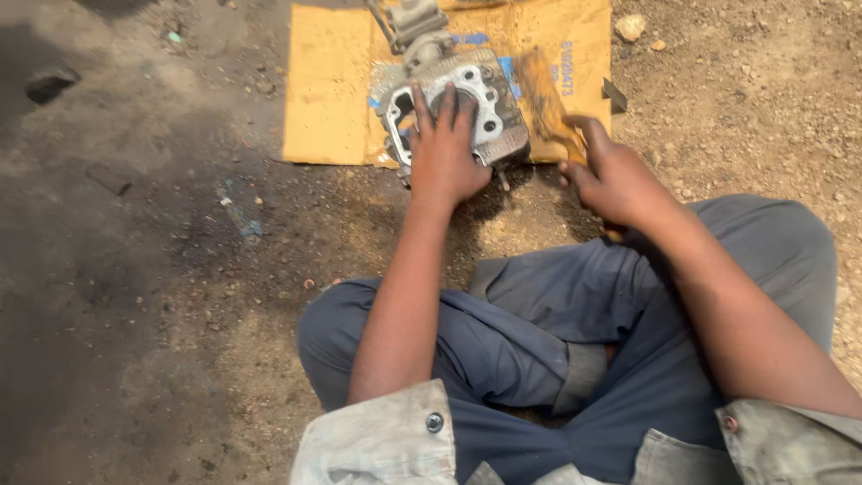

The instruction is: The person cleans a metal engine component using a wire brush and a small metal scraper while sitting on the ground.

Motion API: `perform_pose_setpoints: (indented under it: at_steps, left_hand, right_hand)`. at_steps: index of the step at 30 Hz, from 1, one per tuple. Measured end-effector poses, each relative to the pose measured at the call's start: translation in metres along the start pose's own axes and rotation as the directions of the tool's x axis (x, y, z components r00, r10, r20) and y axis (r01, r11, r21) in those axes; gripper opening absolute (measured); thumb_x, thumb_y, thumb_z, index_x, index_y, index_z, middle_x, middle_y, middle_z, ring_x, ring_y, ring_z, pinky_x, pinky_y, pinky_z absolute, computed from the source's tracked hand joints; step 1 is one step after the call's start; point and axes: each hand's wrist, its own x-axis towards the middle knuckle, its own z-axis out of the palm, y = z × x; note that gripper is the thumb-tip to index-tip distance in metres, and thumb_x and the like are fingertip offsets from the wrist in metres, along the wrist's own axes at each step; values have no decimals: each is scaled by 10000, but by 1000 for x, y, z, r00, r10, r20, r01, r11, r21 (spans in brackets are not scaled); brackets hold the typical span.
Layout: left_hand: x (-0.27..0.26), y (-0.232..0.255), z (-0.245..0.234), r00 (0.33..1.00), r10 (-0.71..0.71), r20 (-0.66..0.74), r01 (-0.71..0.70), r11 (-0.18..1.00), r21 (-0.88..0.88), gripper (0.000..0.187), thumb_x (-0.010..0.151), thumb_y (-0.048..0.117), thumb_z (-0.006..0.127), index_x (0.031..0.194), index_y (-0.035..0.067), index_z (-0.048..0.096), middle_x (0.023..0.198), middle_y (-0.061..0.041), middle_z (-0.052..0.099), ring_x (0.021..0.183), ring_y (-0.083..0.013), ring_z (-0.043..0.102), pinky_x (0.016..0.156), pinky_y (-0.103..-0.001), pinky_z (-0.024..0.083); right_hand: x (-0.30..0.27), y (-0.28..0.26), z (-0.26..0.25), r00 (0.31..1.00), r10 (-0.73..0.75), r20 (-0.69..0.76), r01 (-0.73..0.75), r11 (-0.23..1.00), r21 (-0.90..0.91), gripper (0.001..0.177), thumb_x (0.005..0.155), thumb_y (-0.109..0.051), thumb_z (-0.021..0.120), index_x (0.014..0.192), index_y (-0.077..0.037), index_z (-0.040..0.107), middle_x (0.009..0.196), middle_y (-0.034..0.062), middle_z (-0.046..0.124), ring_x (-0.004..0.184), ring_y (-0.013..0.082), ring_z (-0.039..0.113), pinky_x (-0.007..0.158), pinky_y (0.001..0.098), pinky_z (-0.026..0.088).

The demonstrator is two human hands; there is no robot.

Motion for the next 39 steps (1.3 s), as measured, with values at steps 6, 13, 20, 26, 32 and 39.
perform_pose_setpoints:
  at_steps: [6, 13, 20, 26, 32, 39]
  left_hand:
    - [1, -10, 6, 998, 57, -22, -55, 997, 50, 1036, 597, 268, 855, 1527, 216, 404, 1666, -83, 203, 1535, -432, -37, 1160, -697, 245]
    - [-3, -5, 0, 999, 48, -14, -47, 999, 27, 1019, 608, 281, 851, 1522, 198, 409, 1669, -101, 232, 1559, -448, -6, 1168, -672, 295]
    - [1, -7, 0, 999, 44, 31, -46, 997, 66, 1104, 610, 327, 839, 1552, 118, 304, 1660, -112, 187, 1534, -444, -34, 1135, -686, 302]
    - [-2, -5, -7, 995, 74, 68, -78, 995, 59, 1137, 654, 333, 792, 1637, 450, 235, 1684, -150, 142, 1526, -498, -67, 1139, -707, 323]
    - [10, -8, -38, 924, 86, 372, -98, 995, 15, 974, 705, 520, 804, 1550, 539, 320, 1748, -83, -12, 1568, -465, -153, 1124, -783, 249]
    - [8, 25, -24, 964, 152, 218, -182, 976, 122, 842, 714, 546, 711, 1488, 318, 472, 1700, -181, 63, 1533, -474, -75, 1115, -838, 69]
  right_hand:
    - [-38, -12, -8, 974, -226, 30, 228, 965, -132, 711, 914, -126, 600, 1553, -30, 302, 1134, 366, 637, 948, 505, 661, 805, 543, 534]
    - [-38, -74, -34, 995, 75, -61, -72, 996, 45, 553, 986, -184, 536, 1523, -106, 426, 933, 256, 715, 808, 428, 734, 757, 536, 554]
    - [-19, -55, -2, 995, 39, -87, -53, 984, -169, 505, 989, -247, 616, 1468, -98, 555, 949, 222, 739, 841, 363, 706, 768, 505, 555]
    - [2, 15, -33, 953, 186, -240, -148, 975, 167, 463, 1051, -203, 671, 1466, -26, 571, 993, 141, 738, 685, 180, 705, 561, 392, 548]
    - [82, 86, -34, 835, 296, -464, -367, 928, -67, 411, 1054, -159, 587, 1413, 39, 566, 1187, 276, 696, 1017, 376, 692, 849, 481, 559]
    - [107, 123, 6, 857, 366, -363, -501, 758, -418, 402, 819, -70, 669, 1201, 54, 656, 1528, 329, 363, 1424, 554, 251, 1120, 673, 247]
